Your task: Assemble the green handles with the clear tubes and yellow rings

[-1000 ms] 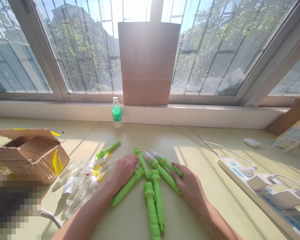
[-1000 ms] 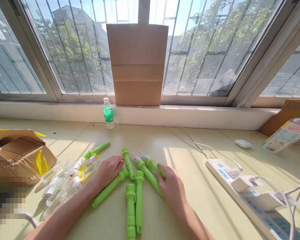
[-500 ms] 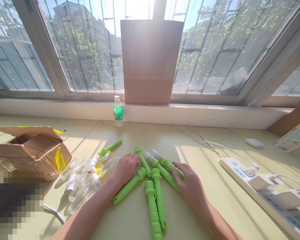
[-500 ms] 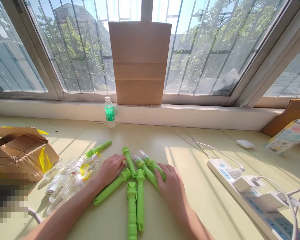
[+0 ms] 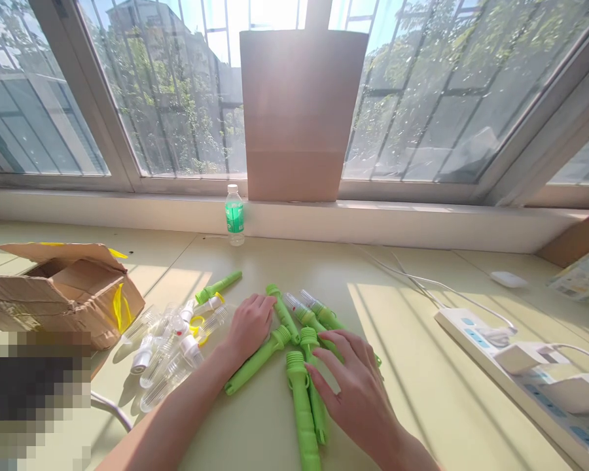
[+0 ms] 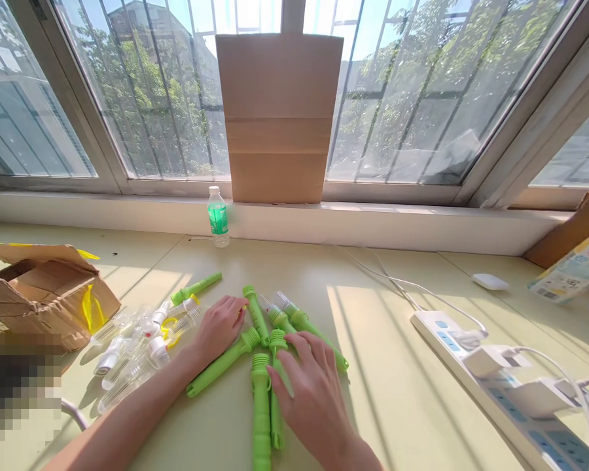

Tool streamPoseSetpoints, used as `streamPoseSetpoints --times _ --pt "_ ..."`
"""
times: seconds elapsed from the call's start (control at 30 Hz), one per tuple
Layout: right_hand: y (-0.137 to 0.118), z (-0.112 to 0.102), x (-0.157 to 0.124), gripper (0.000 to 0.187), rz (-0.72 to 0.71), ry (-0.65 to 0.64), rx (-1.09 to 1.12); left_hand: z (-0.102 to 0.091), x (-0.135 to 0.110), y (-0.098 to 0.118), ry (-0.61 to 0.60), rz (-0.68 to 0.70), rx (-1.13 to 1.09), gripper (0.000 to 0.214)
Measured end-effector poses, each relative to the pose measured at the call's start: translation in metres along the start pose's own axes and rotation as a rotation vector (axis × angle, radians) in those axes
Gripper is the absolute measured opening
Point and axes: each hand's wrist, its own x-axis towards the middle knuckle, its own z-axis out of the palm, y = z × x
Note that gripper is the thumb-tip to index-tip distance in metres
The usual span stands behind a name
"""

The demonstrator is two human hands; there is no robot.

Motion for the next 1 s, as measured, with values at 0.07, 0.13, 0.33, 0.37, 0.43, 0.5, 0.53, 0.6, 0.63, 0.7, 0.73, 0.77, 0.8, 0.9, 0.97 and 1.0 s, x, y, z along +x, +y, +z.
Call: streamPoseSetpoints --times 0.07,0.13,0.33,0.37,0.43,0.5,0.53,0.6,0.63,0.7,0.73,0.77,0.8,0.9,0.97,1.0 --pt "-0.004 0.0 -0.001 0.007 -0.02 -0.018 0.034 0.0 0.0 0.0 0.017 -0.013 -0.01 0.017" --pt "-0.005 0.0 -0.002 0.007 -0.03 -0.033 0.068 0.0 -0.001 0.001 0.024 -0.03 -0.02 0.018" --pt "-0.003 0.005 -0.009 0.016 0.03 -0.139 0.052 -0.001 -0.002 0.003 0.017 -0.088 -0.045 0.021" --pt "-0.003 0.006 -0.01 0.018 0.043 -0.163 0.056 -0.001 -0.002 0.004 0.014 -0.095 -0.048 0.02" --pt "-0.004 0.006 -0.01 0.02 0.066 -0.205 0.082 -0.002 -0.001 0.004 0.01 -0.111 -0.053 0.02" --pt "-0.004 0.005 -0.009 0.021 0.081 -0.254 0.11 -0.003 -0.001 0.004 0.007 -0.13 -0.056 0.02" --pt "-0.005 0.005 -0.008 0.022 0.085 -0.28 0.118 -0.003 0.0 0.004 0.006 -0.141 -0.057 0.02" --pt "-0.006 0.004 -0.007 0.023 0.102 -0.328 0.129 -0.005 0.0 0.005 0.002 -0.162 -0.056 0.02" --pt "-0.006 0.003 -0.006 0.023 0.118 -0.347 0.137 -0.005 0.0 0.005 -0.001 -0.17 -0.055 0.02" --pt "-0.007 0.002 -0.004 0.023 0.15 -0.364 0.157 -0.006 0.001 0.006 -0.009 -0.18 -0.056 0.019" --pt "-0.008 0.001 -0.004 0.021 0.162 -0.366 0.168 -0.006 0.001 0.006 -0.014 -0.183 -0.057 0.018" --pt "-0.009 0.0 -0.004 0.02 0.17 -0.363 0.175 -0.006 0.001 0.006 -0.018 -0.185 -0.059 0.017" --pt "-0.009 0.0 -0.003 0.019 0.177 -0.355 0.177 -0.007 0.001 0.006 -0.021 -0.186 -0.061 0.017" --pt "-0.012 -0.002 -0.003 0.021 0.198 -0.328 0.181 -0.007 0.001 0.005 -0.032 -0.182 -0.068 0.014" --pt "-0.013 -0.003 -0.003 0.022 0.214 -0.337 0.19 -0.007 0.001 0.005 -0.038 -0.174 -0.072 0.014" --pt "-0.013 -0.004 -0.002 0.022 0.221 -0.35 0.197 -0.007 0.001 0.004 -0.039 -0.171 -0.073 0.013"
